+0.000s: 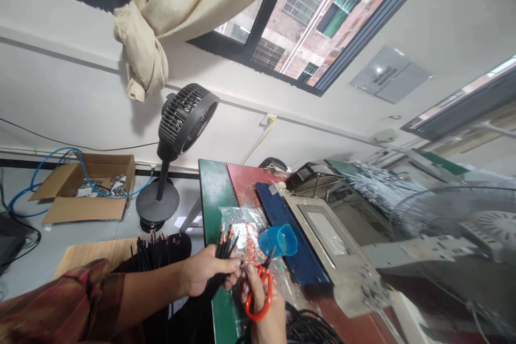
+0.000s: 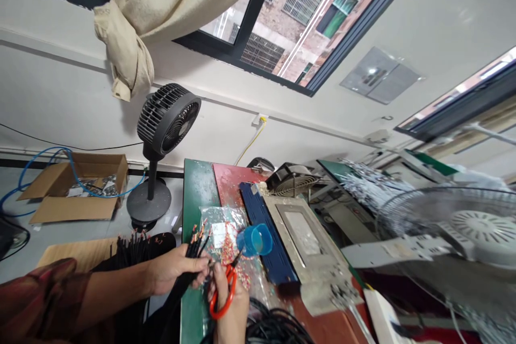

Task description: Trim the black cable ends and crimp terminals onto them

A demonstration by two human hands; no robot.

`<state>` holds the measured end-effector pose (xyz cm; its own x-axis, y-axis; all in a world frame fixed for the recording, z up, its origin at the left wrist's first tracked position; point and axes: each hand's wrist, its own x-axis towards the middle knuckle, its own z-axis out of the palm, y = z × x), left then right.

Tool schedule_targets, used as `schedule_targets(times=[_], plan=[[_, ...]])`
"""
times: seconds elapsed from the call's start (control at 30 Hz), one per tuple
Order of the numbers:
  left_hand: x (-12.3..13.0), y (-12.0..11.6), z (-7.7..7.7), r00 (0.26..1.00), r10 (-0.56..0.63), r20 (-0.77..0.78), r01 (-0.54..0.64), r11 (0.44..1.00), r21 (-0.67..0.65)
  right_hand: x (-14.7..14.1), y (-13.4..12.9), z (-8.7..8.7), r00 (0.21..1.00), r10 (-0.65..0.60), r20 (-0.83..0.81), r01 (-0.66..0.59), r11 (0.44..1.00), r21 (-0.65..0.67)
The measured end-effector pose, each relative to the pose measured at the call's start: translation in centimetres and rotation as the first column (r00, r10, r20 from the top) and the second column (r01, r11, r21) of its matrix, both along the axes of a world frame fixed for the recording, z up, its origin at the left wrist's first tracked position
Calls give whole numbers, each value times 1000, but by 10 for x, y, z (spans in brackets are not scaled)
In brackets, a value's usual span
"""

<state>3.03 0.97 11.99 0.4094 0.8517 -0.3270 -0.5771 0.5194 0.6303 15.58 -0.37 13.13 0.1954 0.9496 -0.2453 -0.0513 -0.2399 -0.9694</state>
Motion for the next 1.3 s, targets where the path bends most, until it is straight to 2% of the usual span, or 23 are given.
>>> schedule_targets(times=[0.07, 0.1, 0.17, 0.2, 0.27, 0.33, 0.37, 0.43, 0.53, 0.63, 0.7, 0.77, 0.83, 0.9, 0.93, 1.0, 1.03, 1.1, 1.23, 1.3], plan=[[0, 1, -1, 999, 38, 35, -35, 996, -85, 1, -1, 0, 975, -99, 197, 61, 980, 190], [0, 3, -2, 997, 56, 59, -49, 992, -116, 2, -2, -2, 945, -144, 292, 41, 943, 331], [-2, 6, -5, 992, 63, 110, -45, 987, -157, 6, -3, -6, 876, -186, 444, -124, 804, 582], [-3, 7, -7, 990, 54, 134, -30, 984, -175, 9, -3, -9, 839, -182, 513, -242, 720, 651], [-6, 10, -10, 983, 14, 185, 28, 975, -223, 14, -2, -17, 740, -162, 652, -473, 564, 677], [-8, 13, -13, 968, 4, 252, 68, 959, -275, 18, -2, -26, 628, -192, 754, -629, 445, 637], [-8, 13, -13, 959, 18, 283, 72, 950, -304, 20, -2, -30, 581, -226, 782, -673, 407, 618], [-7, 14, -11, 946, 47, 319, 74, 932, -355, 22, -5, -37, 518, -286, 806, -711, 378, 592], [-6, 13, -4, 953, 51, 299, 73, 918, -389, 23, -10, -42, 512, -317, 798, -690, 403, 602], [-10, 9, 2, 976, 18, 216, 56, 943, -328, 23, -13, -36, 589, -303, 749, -604, 451, 658], [-13, 5, 3, 994, 37, 100, -10, 965, -262, 27, -10, -23, 650, -305, 696, -462, 569, 680], [-15, 1, 1, 996, 81, -42, -87, 982, -170, 36, -3, -4, 673, -364, 644, -262, 697, 668], [-13, -2, -3, 987, 85, -138, -92, 995, -49, 49, 7, 16, 635, -443, 633, -116, 755, 645], [-7, -3, -7, 987, 47, -156, -39, 998, 55, 61, 17, 35, 571, -495, 655, 13, 803, 596], [-3, -4, -9, 987, 23, -157, -8, 995, 95, 65, 22, 42, 537, -510, 672, 121, 835, 537], [4, -3, -12, 981, -16, -195, 48, 986, 160, 70, 32, 50, 512, -495, 702, 253, 868, 427], [7, -2, -13, 972, -22, -235, 68, 979, 192, 71, 37, 52, 511, -478, 714, 275, 878, 391], [10, 1, -15, 943, -9, -332, 97, 964, 247, 71, 45, 52, 496, -441, 748, 242, 897, 369], [11, 7, -18, 892, 20, -453, 137, 940, 312, 73, 56, 45, 370, -350, 860, 153, 937, 315], [10, 9, -19, 871, 21, -491, 148, 942, 302, 75, 60, 42, 347, -308, 886, 124, 951, 282]])
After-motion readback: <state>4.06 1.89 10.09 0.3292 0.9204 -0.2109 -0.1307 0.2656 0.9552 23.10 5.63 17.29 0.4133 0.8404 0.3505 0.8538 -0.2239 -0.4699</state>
